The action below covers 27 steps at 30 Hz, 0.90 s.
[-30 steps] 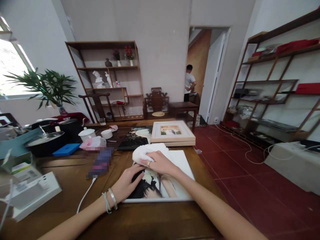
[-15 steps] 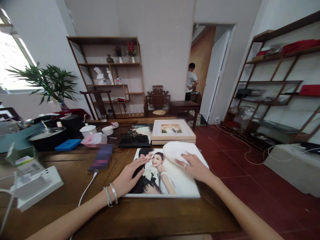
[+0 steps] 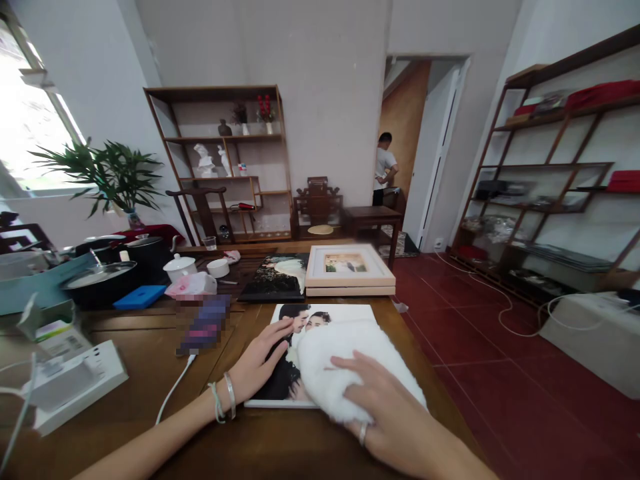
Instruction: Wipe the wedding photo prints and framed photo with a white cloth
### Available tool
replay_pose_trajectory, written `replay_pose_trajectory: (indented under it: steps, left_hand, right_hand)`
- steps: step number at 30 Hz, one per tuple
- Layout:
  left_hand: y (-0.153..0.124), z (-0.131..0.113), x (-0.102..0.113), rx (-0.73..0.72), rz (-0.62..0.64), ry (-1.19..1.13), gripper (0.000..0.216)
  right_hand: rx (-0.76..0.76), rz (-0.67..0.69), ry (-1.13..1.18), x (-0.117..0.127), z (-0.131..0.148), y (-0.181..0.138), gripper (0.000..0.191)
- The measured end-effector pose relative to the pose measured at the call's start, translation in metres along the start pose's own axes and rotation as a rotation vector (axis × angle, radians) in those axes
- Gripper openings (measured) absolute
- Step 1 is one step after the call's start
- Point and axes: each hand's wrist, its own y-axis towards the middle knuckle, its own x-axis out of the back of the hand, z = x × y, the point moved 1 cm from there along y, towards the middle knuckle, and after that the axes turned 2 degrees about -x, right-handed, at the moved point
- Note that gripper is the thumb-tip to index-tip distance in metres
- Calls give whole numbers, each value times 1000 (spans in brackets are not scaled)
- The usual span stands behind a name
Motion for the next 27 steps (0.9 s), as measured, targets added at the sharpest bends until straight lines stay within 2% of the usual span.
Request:
replay_pose_trajectory:
  steps: [7, 11, 16, 19, 23, 27]
  left_hand:
    - [0, 2, 2, -67, -5, 16, 33]
    - [-1, 0, 2, -53, 15, 36, 33]
    - [-1, 2, 2, -66, 8, 36, 34]
    - [0, 4, 0, -71, 3, 45, 34]
    - [0, 5, -1, -80, 5, 52, 33]
    - [1, 3, 1, -87, 11, 53, 33]
  right_hand:
    - [-144, -160, -17, 3, -62, 48, 25]
    - [-182, -179, 10, 3, -74, 62, 25]
    - [-182, -169, 16, 1, -48, 42, 18]
    - [-188, -104, 58, 0, -22, 18, 16]
    - [-125, 6, 147, 3, 12, -8, 12]
    - [-57, 44, 186, 7, 20, -10, 11]
